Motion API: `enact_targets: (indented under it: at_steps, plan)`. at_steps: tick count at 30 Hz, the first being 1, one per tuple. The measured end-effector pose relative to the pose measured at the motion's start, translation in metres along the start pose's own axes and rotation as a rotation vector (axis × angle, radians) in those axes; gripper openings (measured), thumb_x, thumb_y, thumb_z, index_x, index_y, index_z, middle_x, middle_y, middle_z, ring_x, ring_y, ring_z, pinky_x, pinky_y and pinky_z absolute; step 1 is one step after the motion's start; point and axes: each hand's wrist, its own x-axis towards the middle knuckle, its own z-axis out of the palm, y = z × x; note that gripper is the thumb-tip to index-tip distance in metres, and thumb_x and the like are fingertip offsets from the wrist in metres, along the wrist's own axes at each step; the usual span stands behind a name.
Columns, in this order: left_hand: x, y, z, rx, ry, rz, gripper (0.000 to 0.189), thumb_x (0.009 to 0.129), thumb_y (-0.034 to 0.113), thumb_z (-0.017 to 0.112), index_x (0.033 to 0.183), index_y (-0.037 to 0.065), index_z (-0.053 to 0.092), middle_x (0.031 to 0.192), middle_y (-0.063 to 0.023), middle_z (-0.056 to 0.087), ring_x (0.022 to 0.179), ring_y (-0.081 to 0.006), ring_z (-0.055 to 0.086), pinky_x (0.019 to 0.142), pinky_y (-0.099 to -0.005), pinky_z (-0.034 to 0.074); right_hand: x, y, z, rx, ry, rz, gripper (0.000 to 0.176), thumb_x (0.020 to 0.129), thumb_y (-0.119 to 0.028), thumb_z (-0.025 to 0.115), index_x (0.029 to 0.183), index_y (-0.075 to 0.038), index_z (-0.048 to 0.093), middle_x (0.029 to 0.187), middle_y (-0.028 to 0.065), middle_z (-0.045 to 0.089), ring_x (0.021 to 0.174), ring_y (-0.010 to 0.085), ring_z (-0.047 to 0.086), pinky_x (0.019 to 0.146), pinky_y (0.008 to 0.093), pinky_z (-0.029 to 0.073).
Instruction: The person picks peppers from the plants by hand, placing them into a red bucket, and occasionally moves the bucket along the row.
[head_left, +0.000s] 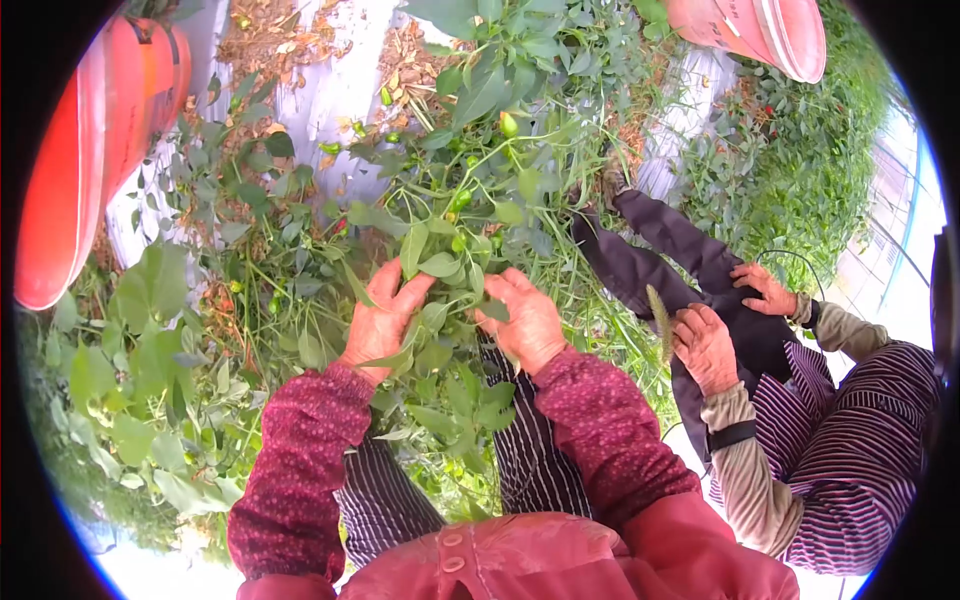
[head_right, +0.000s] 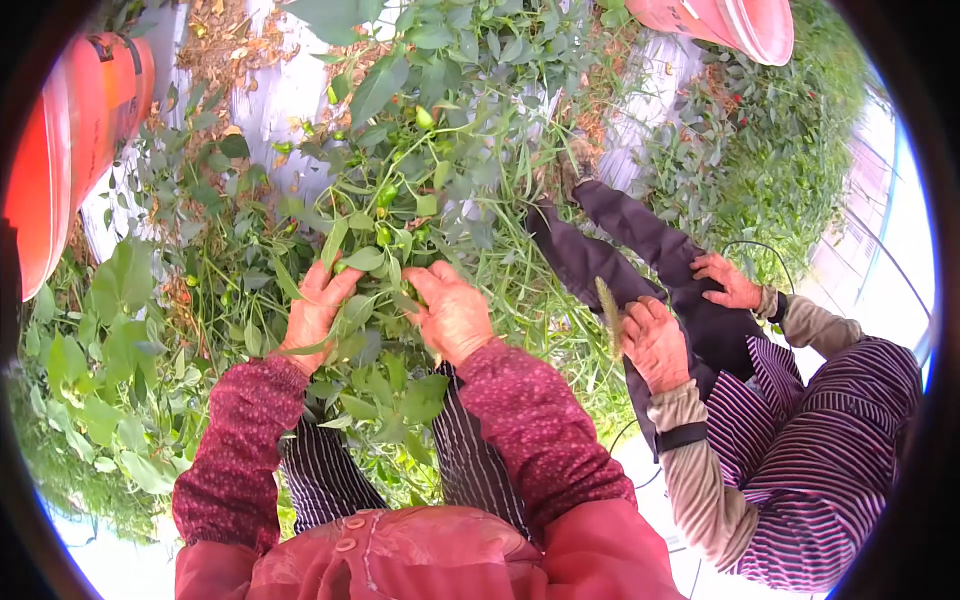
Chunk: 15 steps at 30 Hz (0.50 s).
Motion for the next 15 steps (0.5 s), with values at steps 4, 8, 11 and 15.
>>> enact_targets:
  at_steps: [4, 8, 11, 15]
  plan:
    - [0.007, 0.013, -0.013, -0.099, -0.059, -0.009, 0.053, 0.075, 0.004, 0.063, 0.126, 0.009, 0.048, 0.127, -0.0124, 0.048, 0.114, -0.0313, 0.05, 0.094, -0.0382, 0.044, -0.01, -0.013, -0.003, 0.093, -0.158, 0.04, 0.032, 0.073, -0.019, 0.067, 0.102, -0.008, 0.061, 0.093, 0.015, 0.059, 0.081, 0.0339, 0.061, 0.072, 0.0399, 0.05]
    - [0.003, 0.001, -0.017, -1.0, -0.204, -0.312, 0.06, 0.079, 0.001, 0.061, 0.134, 0.006, 0.037, 0.128, -0.0048, 0.049, 0.107, -0.0229, 0.056, 0.093, -0.0316, 0.047, -0.021, -0.024, -0.005, 0.199, -0.289, -0.001, 0.03, 0.075, -0.027, 0.066, 0.096, -0.005, 0.062, 0.08, 0.016, 0.062, 0.077, 0.0346, 0.061, 0.067, 0.041, 0.049]
    - [0.009, 0.009, -0.038, -0.099, -0.439, -0.052, 0.041, 0.073, 0.014, 0.07, 0.113, 0.012, 0.062, 0.121, -0.0102, 0.056, 0.118, -0.0303, 0.046, 0.101, -0.042, 0.039, -0.02, -0.034, -0.01, 0.287, -0.356, 0.072, 0.027, 0.077, -0.028, 0.065, 0.091, -0.005, 0.062, 0.073, 0.0156, 0.061, 0.071, 0.035, 0.061, 0.063, 0.0415, 0.048]
    - [0.007, -0.007, -0.034, -0.156, -0.512, -0.134, 0.029, 0.066, 0.02, 0.073, 0.093, 0.014, 0.067, 0.124, -0.0133, 0.052, 0.12, -0.0365, 0.042, 0.102, -0.0446, 0.035, -0.02, -0.034, -0.013, 0.398, -0.341, 0.109, 0.029, 0.079, -0.032, 0.065, 0.088, -0.005, 0.062, 0.067, 0.0152, 0.06, 0.066, 0.034, 0.061, 0.062, 0.0404, 0.047]
